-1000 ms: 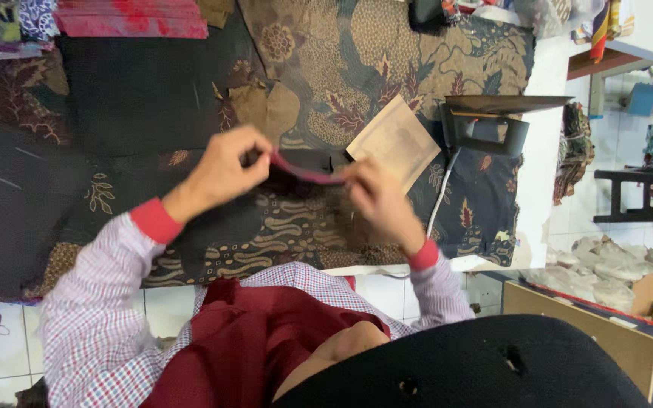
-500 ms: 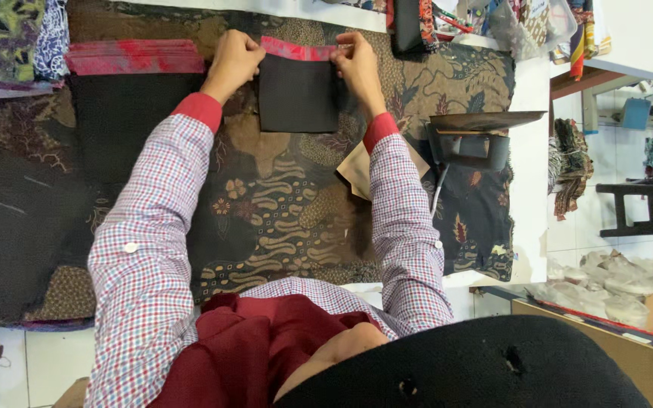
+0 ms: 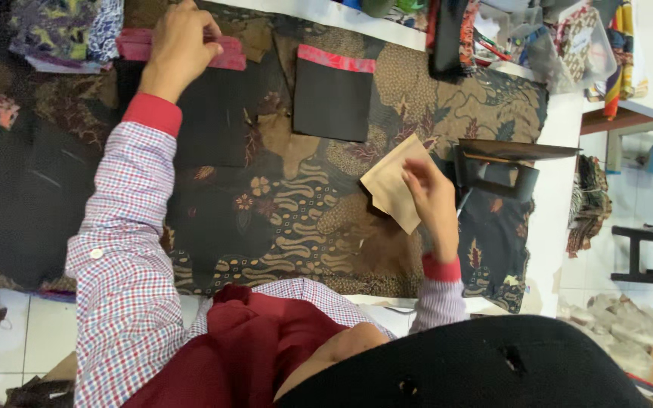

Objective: The person irons small rectangular pieces of dark fabric with a red patterned edge. They place a brown paper sheet over each piece, press it with an iron, then remove the paper and stack the finished piece. The process repeats for multiple pieces.

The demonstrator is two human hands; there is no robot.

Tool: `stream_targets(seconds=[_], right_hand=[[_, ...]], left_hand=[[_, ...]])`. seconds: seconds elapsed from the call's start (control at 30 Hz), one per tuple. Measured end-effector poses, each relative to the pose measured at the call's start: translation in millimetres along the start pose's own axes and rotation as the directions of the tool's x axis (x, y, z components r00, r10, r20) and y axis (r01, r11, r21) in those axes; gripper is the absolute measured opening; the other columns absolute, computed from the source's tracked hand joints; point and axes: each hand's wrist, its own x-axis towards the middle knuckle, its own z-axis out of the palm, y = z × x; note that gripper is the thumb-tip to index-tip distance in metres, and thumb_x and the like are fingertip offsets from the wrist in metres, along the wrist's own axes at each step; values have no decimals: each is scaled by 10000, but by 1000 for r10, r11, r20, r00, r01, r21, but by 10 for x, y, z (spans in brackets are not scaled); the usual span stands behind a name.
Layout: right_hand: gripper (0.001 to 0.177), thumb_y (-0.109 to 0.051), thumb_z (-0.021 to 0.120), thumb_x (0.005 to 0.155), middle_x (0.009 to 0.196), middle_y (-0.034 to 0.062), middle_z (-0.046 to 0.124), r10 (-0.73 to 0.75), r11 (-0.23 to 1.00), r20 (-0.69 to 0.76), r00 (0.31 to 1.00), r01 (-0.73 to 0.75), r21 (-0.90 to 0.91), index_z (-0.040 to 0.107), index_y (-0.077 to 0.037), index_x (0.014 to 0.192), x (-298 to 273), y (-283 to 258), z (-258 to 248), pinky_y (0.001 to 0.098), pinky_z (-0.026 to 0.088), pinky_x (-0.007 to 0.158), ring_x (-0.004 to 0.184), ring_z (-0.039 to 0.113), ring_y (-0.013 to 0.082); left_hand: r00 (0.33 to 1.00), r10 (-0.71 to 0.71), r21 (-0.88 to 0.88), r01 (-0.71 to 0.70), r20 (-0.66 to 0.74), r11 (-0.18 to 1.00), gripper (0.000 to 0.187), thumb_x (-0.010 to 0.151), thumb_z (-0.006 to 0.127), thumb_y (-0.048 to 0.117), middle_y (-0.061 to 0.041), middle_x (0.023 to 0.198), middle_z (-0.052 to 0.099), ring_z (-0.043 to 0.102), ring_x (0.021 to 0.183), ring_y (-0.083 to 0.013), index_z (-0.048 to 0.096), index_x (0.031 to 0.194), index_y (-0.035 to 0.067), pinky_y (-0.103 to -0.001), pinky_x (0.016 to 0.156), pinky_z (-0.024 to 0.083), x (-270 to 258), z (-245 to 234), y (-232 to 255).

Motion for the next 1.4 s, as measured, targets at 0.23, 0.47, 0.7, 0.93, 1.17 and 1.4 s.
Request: stream_targets(seconds=[0.23, 0.47, 0.7, 0.93, 1.17, 1.4], right_hand=[[250, -98, 665, 990, 1109, 99, 763, 257, 942, -91, 962, -228, 248, 680, 14, 1212, -771, 252, 10, 261, 557, 880, 1002, 722, 123], [199, -84, 686, 1012, 1069, 101, 764, 268, 949, -286, 920, -200, 246, 705, 28, 1176, -1040, 498, -132, 263, 542, 860, 961, 698, 127], [261, -78, 749, 973, 1102, 93, 737, 192, 966, -481, 855, -79, 245, 664, 11, 1203, -800, 952, -329, 267, 552, 904, 1001, 697, 131], [581, -71, 814, 956, 1300, 132, 576, 202, 928, -559, 804, 26, 372, 444, -10, 1401, -601, 1439, -280, 309, 535, 985, 1115, 603, 175], [638, -63, 811, 937, 1302, 100, 537, 174, 881, -589, 789, 143, 452, 366, -57, 1394, -317, 1623, -403, 328, 520, 997, 1145, 595, 175], [206, -66, 755, 1078, 1138, 58, 636, 156, 847, -617, 771, 218, 485, 602, -2, 1199, 12, 1729, -458, 318, 494, 1012, 1071, 596, 157]], left_hand=[[999, 48, 71, -49, 16, 996, 274, 815, 866, 104, -126, 1119, 636, 653, 992, -377, 706, 1029, 42, -488, 848, 512, -283, -88, 7], [998, 64, 133, -63, -4, 989, 182, 863, 831, 85, -99, 1085, 619, 637, 980, -345, 663, 924, 53, -471, 852, 494, -359, -42, 35], [969, 241, 360, -207, -50, 910, 202, 852, 832, 164, -38, 1091, 597, 575, 1163, -238, 674, 940, 73, -403, 999, 470, -408, -38, 21], [967, 250, 413, -212, -40, 886, 211, 859, 829, 235, -24, 1111, 598, 553, 1183, -226, 687, 925, 93, -406, 945, 442, -402, -94, 25], [949, 315, 404, -296, 19, 866, 144, 870, 789, 179, -30, 1030, 587, 573, 1157, -211, 666, 899, 109, -379, 1006, 443, -406, -166, 15], [948, 318, 141, -311, -31, 940, 156, 931, 723, 81, -71, 999, 662, 625, 1038, -294, 731, 1084, 48, -417, 949, 491, -472, -583, 384]])
